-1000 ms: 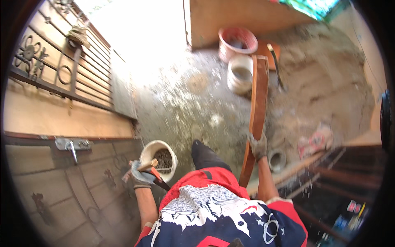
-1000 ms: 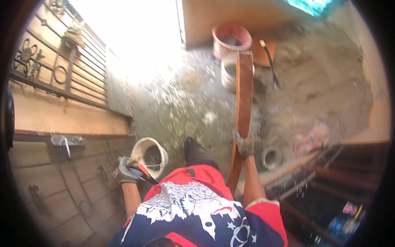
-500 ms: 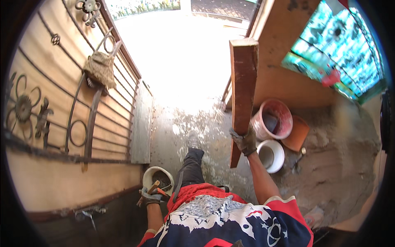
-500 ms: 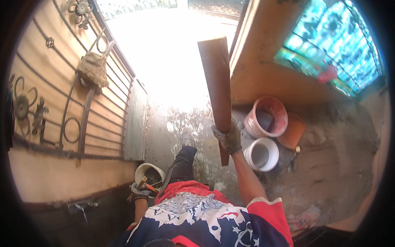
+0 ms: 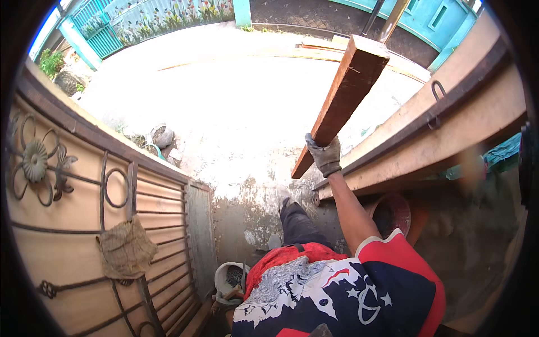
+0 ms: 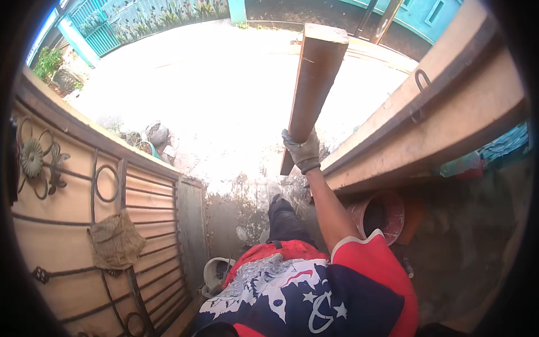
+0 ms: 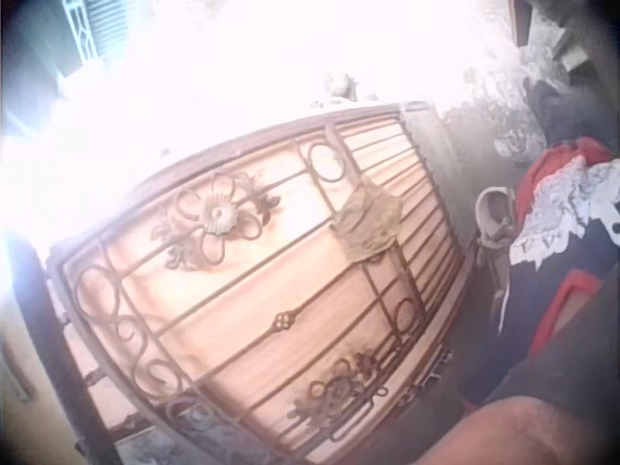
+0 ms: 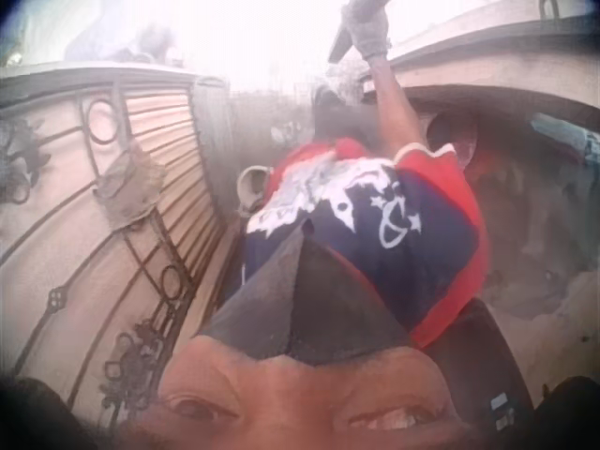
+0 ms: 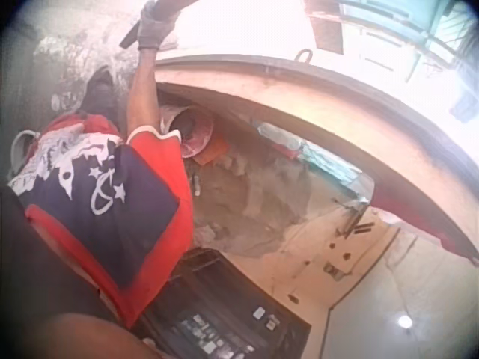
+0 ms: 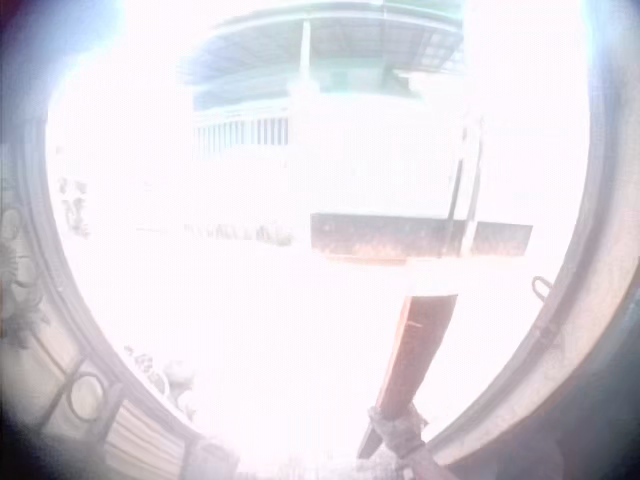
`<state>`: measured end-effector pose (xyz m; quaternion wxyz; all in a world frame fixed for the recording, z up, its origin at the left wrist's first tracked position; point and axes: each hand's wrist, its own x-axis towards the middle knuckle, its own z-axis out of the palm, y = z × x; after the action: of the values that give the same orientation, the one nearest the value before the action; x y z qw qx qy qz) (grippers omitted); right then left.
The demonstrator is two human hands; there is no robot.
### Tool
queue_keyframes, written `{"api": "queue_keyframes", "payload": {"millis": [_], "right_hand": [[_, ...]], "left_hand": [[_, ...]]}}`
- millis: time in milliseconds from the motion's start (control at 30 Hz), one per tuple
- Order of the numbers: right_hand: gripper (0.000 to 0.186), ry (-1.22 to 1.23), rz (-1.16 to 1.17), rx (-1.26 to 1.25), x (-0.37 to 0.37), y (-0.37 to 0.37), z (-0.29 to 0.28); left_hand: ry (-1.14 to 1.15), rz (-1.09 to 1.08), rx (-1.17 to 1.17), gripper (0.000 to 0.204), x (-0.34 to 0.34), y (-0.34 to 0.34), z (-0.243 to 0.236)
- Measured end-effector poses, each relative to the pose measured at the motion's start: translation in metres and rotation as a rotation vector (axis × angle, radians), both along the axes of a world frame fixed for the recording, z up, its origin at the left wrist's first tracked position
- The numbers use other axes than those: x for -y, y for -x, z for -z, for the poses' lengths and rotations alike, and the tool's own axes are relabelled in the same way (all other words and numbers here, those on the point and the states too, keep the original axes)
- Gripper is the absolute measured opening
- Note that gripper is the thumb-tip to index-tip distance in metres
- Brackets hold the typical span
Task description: The person carries a bucket of nails and a saw out of a room and places them on a concrete surface. They then use a hand saw to cut a long wooden plank into smaller pieces. Finally, they use a hammer to drive nails into the cut wood pieces.
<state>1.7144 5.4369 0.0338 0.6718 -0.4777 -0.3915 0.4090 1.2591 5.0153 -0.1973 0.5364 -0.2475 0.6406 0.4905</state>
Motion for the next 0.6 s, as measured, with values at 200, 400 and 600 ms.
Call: {"api": "queue_keyframes", "payload": {"millis": [200,400,600], "right_hand": [[0.054,0.079,0.083,0.107,-0.207,-0.036,0.046],[0.046,0.169,0.249,0.423,-0.401,-0.081,0.052],[0.046,0.328,0.316,0.613,-0.595,-0.123,0.060]], "left_hand": [[0.008,0.022,-0.014,0.033,-0.198,-0.029,0.013],[0.026,-0.012,-0.021,0.032,-0.405,-0.061,0.003],[0.028,0.021,0.020,0.031,-0.651,-0.075,0.025]]}}
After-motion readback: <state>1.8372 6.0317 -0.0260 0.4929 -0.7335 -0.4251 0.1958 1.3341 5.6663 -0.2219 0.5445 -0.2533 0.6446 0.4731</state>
